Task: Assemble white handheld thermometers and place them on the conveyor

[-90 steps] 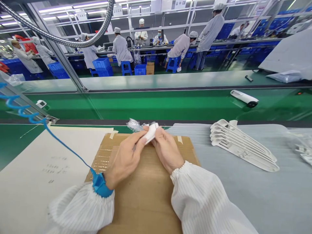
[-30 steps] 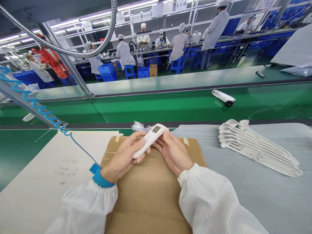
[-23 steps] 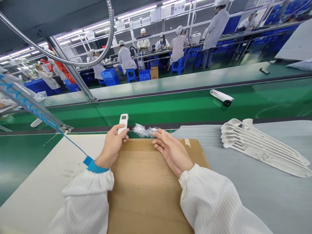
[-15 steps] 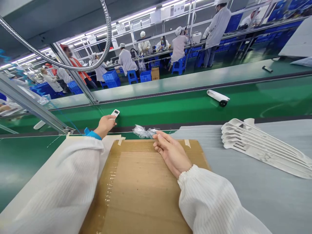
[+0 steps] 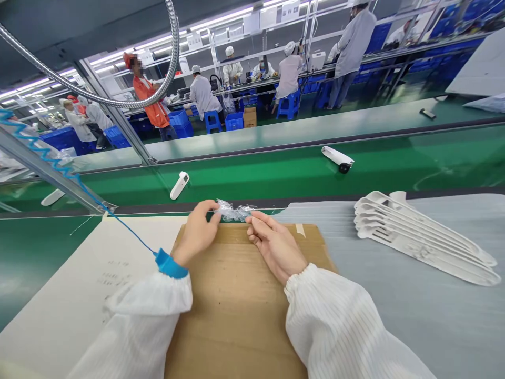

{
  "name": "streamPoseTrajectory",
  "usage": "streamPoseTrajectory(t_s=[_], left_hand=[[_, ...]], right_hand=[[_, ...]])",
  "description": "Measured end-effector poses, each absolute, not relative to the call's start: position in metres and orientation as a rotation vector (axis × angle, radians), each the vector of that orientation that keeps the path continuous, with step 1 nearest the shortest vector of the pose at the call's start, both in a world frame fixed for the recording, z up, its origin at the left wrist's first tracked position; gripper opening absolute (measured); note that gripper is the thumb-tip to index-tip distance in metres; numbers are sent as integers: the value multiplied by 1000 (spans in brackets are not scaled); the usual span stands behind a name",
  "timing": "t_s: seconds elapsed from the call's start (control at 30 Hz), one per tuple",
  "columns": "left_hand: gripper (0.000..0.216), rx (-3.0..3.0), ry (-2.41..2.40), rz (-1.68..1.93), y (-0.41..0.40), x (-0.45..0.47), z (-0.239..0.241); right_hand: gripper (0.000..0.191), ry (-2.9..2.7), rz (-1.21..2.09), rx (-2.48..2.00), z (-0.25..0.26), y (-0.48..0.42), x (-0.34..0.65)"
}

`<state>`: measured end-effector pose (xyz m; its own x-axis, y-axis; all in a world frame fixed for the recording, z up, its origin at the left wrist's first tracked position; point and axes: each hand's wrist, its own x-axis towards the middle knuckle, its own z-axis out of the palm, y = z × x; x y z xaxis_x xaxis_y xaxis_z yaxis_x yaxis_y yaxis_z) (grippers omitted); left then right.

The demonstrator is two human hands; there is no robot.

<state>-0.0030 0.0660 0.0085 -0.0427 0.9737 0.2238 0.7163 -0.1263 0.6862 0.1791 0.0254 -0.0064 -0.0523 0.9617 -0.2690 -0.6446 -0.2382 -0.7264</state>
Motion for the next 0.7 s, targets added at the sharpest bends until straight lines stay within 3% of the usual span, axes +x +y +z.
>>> streamPoseTrajectory(t_s=[0.27,0.7], left_hand=[[21,1986,1660,1064,40,-4,-12],[15,1857,1842,1246,44,-6,-13]], right_hand=[[25,-485,1631,-901,-3,24,179],[48,-611,1624,-955,-14,25,186]])
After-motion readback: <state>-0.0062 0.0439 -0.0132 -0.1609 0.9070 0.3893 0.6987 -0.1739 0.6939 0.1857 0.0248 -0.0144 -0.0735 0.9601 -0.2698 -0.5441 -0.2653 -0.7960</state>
